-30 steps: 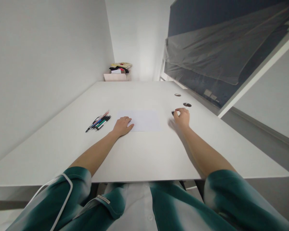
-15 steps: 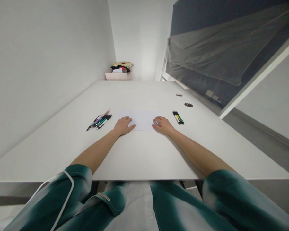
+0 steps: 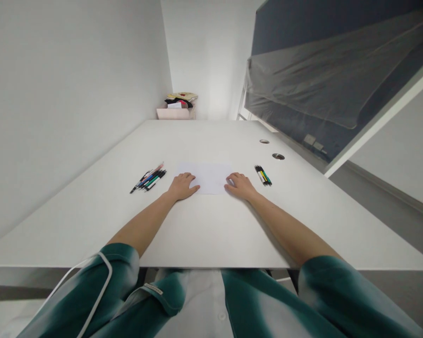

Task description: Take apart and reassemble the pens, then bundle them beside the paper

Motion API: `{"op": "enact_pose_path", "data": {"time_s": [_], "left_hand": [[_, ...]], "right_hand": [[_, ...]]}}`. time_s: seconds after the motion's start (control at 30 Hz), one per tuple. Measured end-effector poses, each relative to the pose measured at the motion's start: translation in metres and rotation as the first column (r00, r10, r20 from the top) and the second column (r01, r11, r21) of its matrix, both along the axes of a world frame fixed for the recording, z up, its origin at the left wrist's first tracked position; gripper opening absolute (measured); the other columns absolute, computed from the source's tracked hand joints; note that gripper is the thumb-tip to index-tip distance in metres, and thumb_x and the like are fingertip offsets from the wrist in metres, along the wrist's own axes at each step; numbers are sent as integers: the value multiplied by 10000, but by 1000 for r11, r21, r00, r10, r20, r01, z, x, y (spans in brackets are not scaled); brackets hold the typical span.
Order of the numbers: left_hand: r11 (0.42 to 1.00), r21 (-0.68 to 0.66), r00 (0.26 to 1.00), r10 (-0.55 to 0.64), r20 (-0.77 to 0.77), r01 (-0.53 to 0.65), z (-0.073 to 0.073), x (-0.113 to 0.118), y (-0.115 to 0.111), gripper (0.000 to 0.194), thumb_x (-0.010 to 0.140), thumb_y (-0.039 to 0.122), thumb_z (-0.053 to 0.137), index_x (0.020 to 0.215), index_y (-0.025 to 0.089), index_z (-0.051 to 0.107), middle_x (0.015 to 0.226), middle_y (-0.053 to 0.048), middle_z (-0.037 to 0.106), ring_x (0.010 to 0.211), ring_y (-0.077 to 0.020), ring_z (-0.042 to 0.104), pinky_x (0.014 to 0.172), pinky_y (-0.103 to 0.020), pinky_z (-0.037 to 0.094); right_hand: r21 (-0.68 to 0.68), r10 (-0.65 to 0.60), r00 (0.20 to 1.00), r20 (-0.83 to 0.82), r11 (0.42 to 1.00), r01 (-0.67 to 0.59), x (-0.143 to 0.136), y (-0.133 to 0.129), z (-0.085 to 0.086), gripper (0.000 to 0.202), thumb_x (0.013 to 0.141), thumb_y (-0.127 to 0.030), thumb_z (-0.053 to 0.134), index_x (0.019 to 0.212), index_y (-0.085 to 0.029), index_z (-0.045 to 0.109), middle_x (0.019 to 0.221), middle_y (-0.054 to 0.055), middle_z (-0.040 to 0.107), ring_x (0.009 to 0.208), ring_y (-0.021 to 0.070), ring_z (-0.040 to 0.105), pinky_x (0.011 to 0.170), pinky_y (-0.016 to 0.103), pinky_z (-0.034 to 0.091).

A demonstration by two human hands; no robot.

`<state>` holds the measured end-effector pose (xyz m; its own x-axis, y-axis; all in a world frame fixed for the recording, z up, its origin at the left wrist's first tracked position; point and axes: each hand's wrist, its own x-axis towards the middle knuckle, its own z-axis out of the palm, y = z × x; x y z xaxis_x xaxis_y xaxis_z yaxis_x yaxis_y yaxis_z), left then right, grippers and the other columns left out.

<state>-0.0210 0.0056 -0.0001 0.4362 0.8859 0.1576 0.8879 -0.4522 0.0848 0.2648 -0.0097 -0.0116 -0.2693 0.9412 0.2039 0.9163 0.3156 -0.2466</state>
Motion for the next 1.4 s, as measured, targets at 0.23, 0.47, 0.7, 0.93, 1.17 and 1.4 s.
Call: {"op": "enact_pose_path", "data": {"time_s": [0.23, 0.47, 0.7, 0.93, 1.17, 1.4], "left_hand": [[1000, 21, 996, -7, 91, 5, -4, -3, 0, 425, 907, 464, 453, 1208, 197, 588, 1306, -108, 576, 1188, -279, 532, 1008, -428, 430], [934, 130, 940, 316, 125, -332, 10, -40, 9, 297, 909, 354, 451, 1060, 199, 654, 1114, -108, 653, 1090, -285, 567, 972, -438, 424], [814, 153, 827, 559, 57, -560, 15, -71, 7, 368, 881, 299, 437, 1179, 188, 624, 1104, -172, 645, 1068, -341, 563, 877, -479, 421], [801, 141, 810, 586, 13, -581, 16, -70, 8, 437, 853, 255, 446, 1254, 181, 605, 1073, -176, 677, 1067, -343, 583, 890, -471, 375], [795, 47, 795, 606, -21, -605, 21, -69, 13, 331, 833, 231, 481, 1078, 141, 686, 1066, -193, 695, 1048, -344, 620, 917, -470, 359], [826, -32, 783, 544, 301, -562, 22, -63, 18, 220, 746, 239, 595, 906, 140, 709, 1007, -164, 716, 1016, -333, 632, 889, -421, 420]], "right_hand": [[10, 23, 1000, -9, 1000, -23, 4, 0, -3, 386, 888, -408, 506, 1188, -200, 628, 1310, 129, 571, 1187, 305, 509, 993, 460, 397], [29, 30, 992, -119, 999, -27, 10, 6, -9, 377, 881, -360, 531, 1195, -176, 631, 1298, 141, 563, 1215, 260, 519, 1040, 392, 398], [50, 51, 985, -167, 998, -43, 13, 9, -13, 349, 877, -334, 547, 1164, -163, 648, 1265, 143, 570, 1204, 247, 527, 1059, 378, 391], [49, 45, 984, -172, 998, -37, 13, 9, -13, 340, 880, -329, 540, 1153, -165, 658, 1270, 144, 568, 1201, 248, 528, 1056, 382, 393], [109, 97, 974, -203, 991, -76, 16, 15, -21, 323, 862, -339, 561, 1109, -167, 677, 1231, 148, 583, 1164, 271, 548, 1036, 414, 415], [195, 154, 947, -282, 976, -100, 18, 19, -22, 272, 846, -328, 556, 1022, -173, 692, 1140, 144, 624, 1089, 277, 579, 987, 437, 441]]}}
